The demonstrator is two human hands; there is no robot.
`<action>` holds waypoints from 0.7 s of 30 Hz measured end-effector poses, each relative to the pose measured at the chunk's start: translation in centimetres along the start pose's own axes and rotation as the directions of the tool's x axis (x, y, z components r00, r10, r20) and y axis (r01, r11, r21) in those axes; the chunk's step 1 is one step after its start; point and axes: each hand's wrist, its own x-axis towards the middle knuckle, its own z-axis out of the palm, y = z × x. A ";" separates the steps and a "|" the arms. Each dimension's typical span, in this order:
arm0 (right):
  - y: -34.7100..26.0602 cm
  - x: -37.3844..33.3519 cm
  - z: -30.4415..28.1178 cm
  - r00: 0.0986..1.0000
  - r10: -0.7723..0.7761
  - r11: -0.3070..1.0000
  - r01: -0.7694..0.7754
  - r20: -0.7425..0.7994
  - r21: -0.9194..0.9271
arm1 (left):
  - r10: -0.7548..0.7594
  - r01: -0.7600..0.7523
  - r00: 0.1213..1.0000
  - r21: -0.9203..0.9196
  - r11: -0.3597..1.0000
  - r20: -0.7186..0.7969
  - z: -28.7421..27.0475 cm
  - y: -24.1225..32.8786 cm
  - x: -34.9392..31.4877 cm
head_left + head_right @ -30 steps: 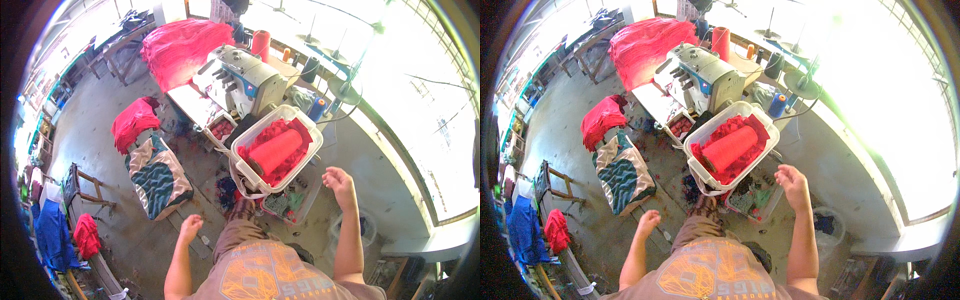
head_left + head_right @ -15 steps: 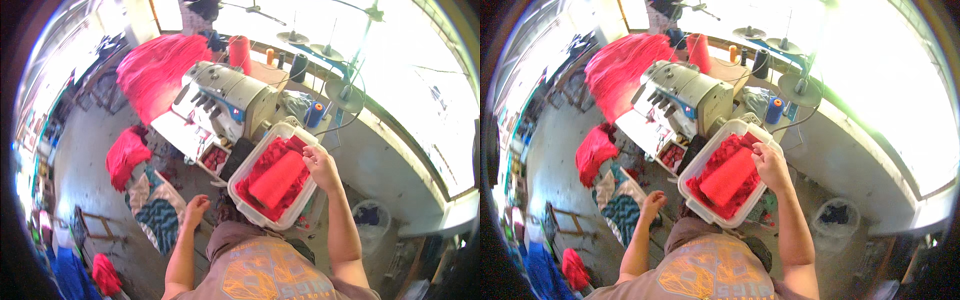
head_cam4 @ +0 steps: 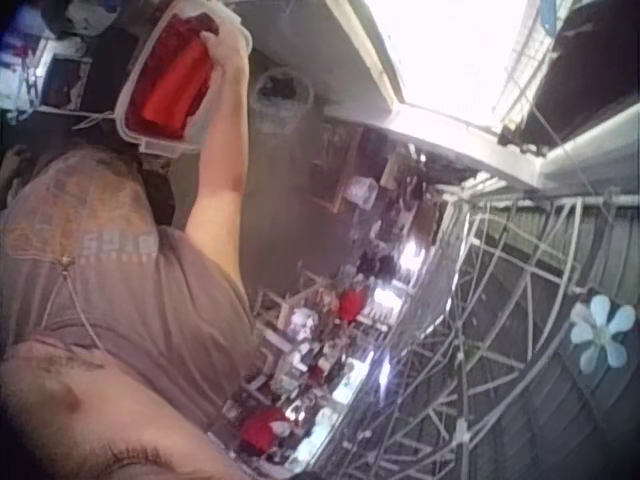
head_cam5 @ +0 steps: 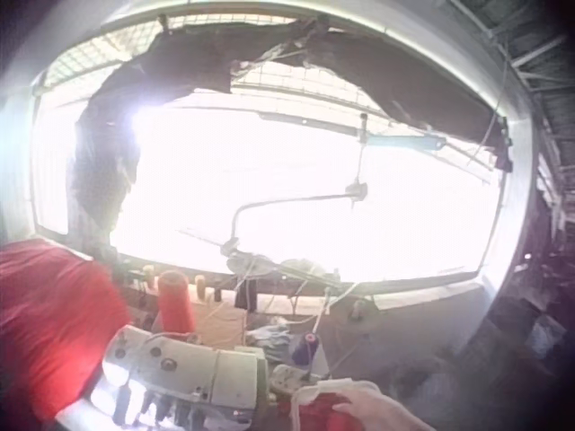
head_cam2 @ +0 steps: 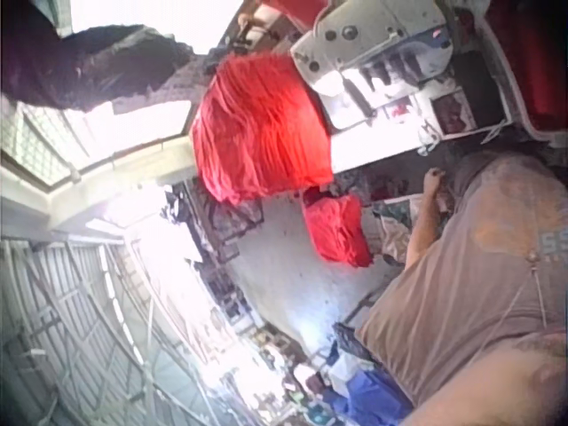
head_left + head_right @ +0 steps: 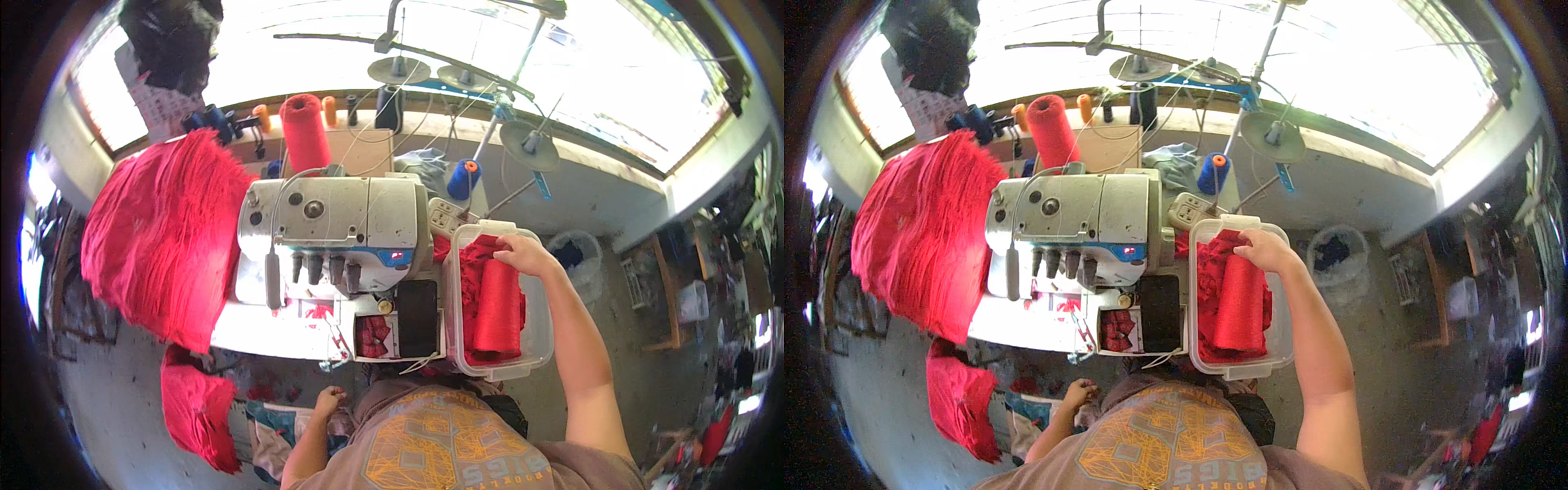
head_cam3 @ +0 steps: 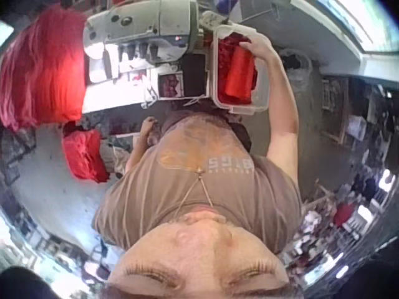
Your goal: The person folds light blue fabric pieces by hand and places them on a table. Then they walk to a sewing machine, pick up red thread spools, and thread the machine, guiding the thread through the tension assembly and needle area.
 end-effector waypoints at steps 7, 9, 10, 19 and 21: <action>-0.8 0.1 1.1 0.987 0.128 0.992 -0.126 0.093 -0.028 | 0.001 0.006 0.990 -0.050 0.999 0.138 -1.5 0.5 3.1; -2.0 0.4 0.3 0.982 0.126 0.992 -0.122 0.142 -0.036 | 0.034 -0.043 0.993 0.078 0.996 0.117 -3.1 -2.9 5.4; -2.3 0.8 0.3 0.980 0.105 0.994 -0.097 0.167 -0.052 | 0.049 -0.064 0.993 0.145 0.987 0.107 -3.6 -3.5 6.3; -4.5 -3.0 -3.9 0.965 0.045 0.988 -0.081 0.258 0.130 | -0.039 0.029 0.996 -0.130 0.991 -0.074 -7.6 -1.8 0.6; -5.3 -5.0 -4.6 0.991 0.025 0.988 -0.044 0.131 0.147 | 0.027 -0.030 0.998 -0.057 0.998 -0.051 -8.3 -1.3 1.5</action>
